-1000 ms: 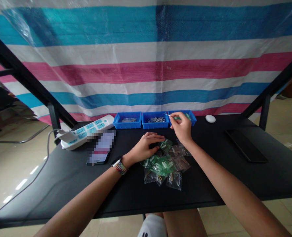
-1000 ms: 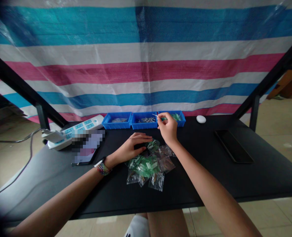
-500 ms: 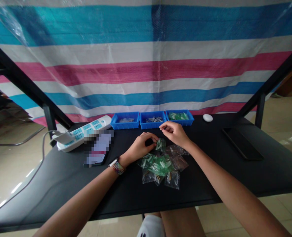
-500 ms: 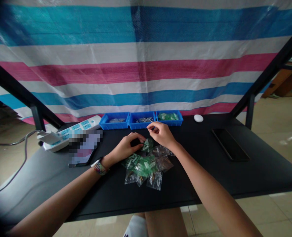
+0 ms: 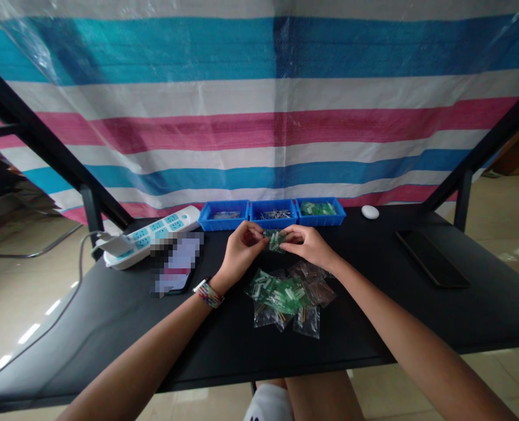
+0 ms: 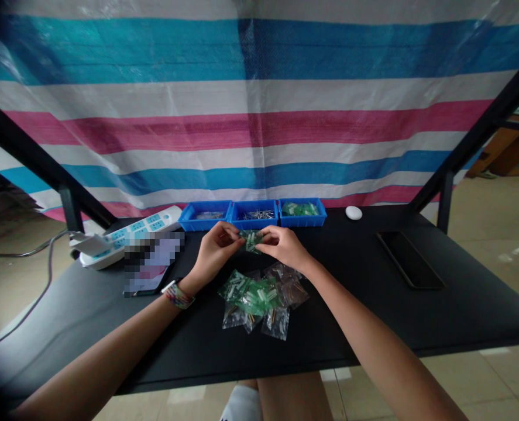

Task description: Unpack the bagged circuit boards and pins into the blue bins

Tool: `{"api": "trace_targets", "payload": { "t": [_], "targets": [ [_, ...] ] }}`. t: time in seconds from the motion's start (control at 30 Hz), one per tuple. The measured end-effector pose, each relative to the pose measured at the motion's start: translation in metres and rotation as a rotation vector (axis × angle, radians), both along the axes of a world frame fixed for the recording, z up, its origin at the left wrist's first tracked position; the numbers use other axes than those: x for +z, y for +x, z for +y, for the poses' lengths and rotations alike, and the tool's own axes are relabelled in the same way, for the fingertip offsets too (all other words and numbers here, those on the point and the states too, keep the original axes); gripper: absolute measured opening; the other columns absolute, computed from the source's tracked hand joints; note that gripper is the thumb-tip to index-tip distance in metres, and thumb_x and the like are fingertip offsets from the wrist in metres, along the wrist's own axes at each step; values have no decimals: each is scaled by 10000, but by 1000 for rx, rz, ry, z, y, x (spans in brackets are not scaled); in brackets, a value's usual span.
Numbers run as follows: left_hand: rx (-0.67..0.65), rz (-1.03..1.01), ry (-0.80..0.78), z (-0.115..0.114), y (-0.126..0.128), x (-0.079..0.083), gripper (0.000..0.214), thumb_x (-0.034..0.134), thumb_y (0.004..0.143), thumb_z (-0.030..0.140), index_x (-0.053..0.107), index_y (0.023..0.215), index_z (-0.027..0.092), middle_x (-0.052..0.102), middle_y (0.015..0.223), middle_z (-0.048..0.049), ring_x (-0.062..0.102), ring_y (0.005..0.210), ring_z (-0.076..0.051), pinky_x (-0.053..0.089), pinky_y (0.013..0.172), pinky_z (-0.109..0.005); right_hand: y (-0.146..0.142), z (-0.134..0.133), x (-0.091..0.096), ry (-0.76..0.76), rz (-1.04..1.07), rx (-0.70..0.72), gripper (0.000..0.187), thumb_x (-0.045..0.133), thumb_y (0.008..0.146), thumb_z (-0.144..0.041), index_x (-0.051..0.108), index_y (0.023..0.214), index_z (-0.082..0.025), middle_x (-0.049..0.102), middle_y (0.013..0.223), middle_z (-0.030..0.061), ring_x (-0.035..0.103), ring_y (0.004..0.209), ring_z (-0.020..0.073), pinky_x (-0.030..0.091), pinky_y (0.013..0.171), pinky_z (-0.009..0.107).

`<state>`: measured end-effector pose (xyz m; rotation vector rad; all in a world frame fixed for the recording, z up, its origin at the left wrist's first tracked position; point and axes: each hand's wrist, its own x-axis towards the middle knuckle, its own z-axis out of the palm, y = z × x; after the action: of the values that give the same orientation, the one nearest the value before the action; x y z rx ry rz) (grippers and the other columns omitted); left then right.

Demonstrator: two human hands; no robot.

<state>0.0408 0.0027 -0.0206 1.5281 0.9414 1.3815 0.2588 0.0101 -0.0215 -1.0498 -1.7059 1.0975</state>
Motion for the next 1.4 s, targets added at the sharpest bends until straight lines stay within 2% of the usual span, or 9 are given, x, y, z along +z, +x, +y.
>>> {"api": "trace_targets", "payload": {
  "t": [0.17, 0.4, 0.53, 0.63, 0.93, 1.07, 1.17, 1.3, 1.4],
  "targets": [
    [48, -59, -32, -1, 1, 4, 402, 878, 733, 328, 570, 959, 203, 582, 749, 51, 581, 674, -111, 505, 720, -248, -3, -2, 2, -31, 131, 15, 211, 774, 810, -365, 675, 851, -184, 723, 743, 13, 691, 703, 181, 540, 718, 325],
    [26, -37, -78, -3, -2, 8, 344, 816, 812, 435, 571, 795, 194, 578, 687, 38, 577, 621, -113, 493, 654, -242, -4, -7, 7, -28, 205, -20, 177, 765, 800, -325, 726, 905, -189, 708, 726, 6, 705, 675, 189, 572, 693, 339],
    [-64, 1, -203, -2, -5, 6, 573, 577, 926, 670, 617, 634, 177, 603, 568, -30, 559, 510, -141, 452, 539, -271, -3, -11, 12, 159, 161, -76, 158, 728, 853, -323, 803, 939, -214, 749, 869, 44, 706, 772, 201, 581, 749, 362],
    [-137, 41, -250, -3, -4, 6, 687, 474, 954, 716, 691, 626, 152, 707, 639, -107, 624, 542, -168, 460, 544, -283, -2, -15, 18, 343, 46, -82, 150, 689, 906, -279, 832, 940, -255, 759, 916, 55, 697, 852, 218, 568, 810, 383],
    [-134, 71, -243, -4, -3, 6, 368, 759, 843, 519, 780, 849, 152, 768, 704, -77, 667, 608, -167, 489, 596, -264, 1, -15, 15, 569, -120, -95, 289, 637, 912, -118, 841, 955, -318, 752, 1049, 54, 679, 1030, 246, 534, 977, 462],
    [-111, 70, -202, -5, -2, 7, 347, 788, 825, 501, 771, 833, 155, 761, 712, -65, 690, 626, -172, 487, 580, -259, -1, -15, 14, 503, -63, -139, 248, 624, 920, -153, 830, 947, -289, 715, 1172, 75, 672, 1117, 249, 553, 993, 450],
    [-59, 32, -186, -5, -2, 8, 301, 835, 793, 440, 765, 856, 154, 760, 725, -53, 704, 638, -168, 483, 579, -248, -3, -15, 12, 316, 81, -164, 198, 640, 928, -252, 793, 1054, -243, 702, 1201, 101, 708, 1026, 233, 609, 866, 385],
    [-31, 5, -188, -5, -1, 8, 286, 860, 770, 410, 748, 821, 152, 755, 706, -45, 709, 625, -165, 482, 577, -244, -5, -11, 8, 45, 273, -112, 451, 719, 877, -370, 669, 1298, -216, 740, 1101, 91, 728, 845, 201, 635, 761, 359],
    [-46, 2, -189, -5, -1, 8, 291, 857, 776, 415, 731, 791, 153, 757, 692, -43, 718, 623, -168, 488, 584, -242, -7, -10, 7, -31, 302, -56, 515, 795, 817, -410, 680, 1273, -201, 765, 1018, 79, 730, 852, 213, 635, 776, 375]
  ]
}}
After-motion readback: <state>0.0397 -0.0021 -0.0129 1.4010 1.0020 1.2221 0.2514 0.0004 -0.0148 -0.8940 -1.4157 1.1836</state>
